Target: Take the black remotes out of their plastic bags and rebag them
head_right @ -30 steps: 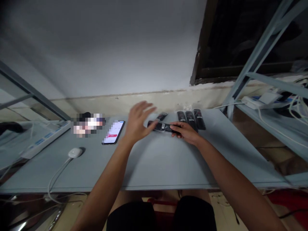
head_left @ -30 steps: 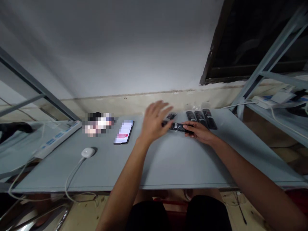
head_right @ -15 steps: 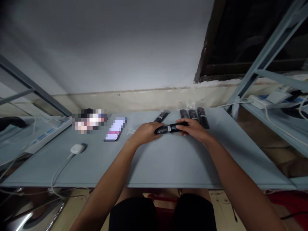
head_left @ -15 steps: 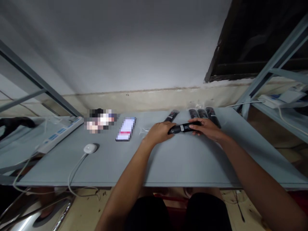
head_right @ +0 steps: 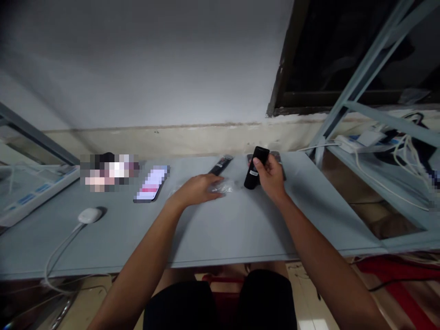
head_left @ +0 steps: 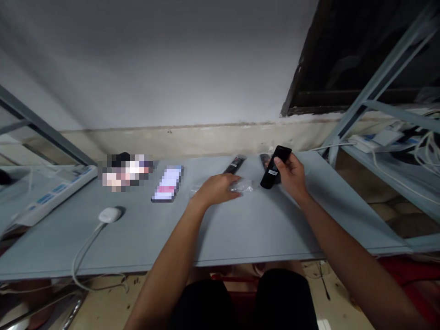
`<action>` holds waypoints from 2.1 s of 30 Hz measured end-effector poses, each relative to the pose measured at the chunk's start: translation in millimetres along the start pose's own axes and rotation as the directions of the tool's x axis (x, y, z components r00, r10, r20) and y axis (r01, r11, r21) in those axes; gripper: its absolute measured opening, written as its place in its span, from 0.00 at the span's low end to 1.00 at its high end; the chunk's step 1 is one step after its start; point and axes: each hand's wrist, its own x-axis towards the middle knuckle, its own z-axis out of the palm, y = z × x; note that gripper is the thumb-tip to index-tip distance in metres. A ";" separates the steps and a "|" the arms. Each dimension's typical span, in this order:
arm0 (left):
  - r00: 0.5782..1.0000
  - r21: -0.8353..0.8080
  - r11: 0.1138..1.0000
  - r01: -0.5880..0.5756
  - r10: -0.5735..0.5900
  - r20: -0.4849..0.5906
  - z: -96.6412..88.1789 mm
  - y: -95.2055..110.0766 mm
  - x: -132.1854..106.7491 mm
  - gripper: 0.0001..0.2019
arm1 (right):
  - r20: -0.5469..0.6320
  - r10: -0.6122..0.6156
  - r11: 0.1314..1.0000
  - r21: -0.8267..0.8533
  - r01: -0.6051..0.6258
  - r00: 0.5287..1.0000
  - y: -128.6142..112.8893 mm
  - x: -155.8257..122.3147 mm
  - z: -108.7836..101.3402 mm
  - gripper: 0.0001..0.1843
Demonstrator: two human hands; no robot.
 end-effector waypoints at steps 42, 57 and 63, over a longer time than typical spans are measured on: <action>0.899 0.140 0.955 -0.260 0.293 -0.326 6.4 26.0 7.8 0.22 | 0.476 0.300 0.941 -0.005 -0.339 0.827 -0.2 -8.1 1.1 0.20; 0.967 0.179 0.977 -0.120 0.155 -0.200 9.2 9.8 10.0 0.17 | 0.435 0.178 0.907 -0.420 0.024 0.883 27.0 2.0 -14.1 0.24; 0.962 0.186 0.982 -0.017 0.067 -0.265 3.3 -3.3 8.0 0.20 | 0.317 0.010 0.922 -0.369 0.113 0.948 41.5 11.3 -20.6 0.27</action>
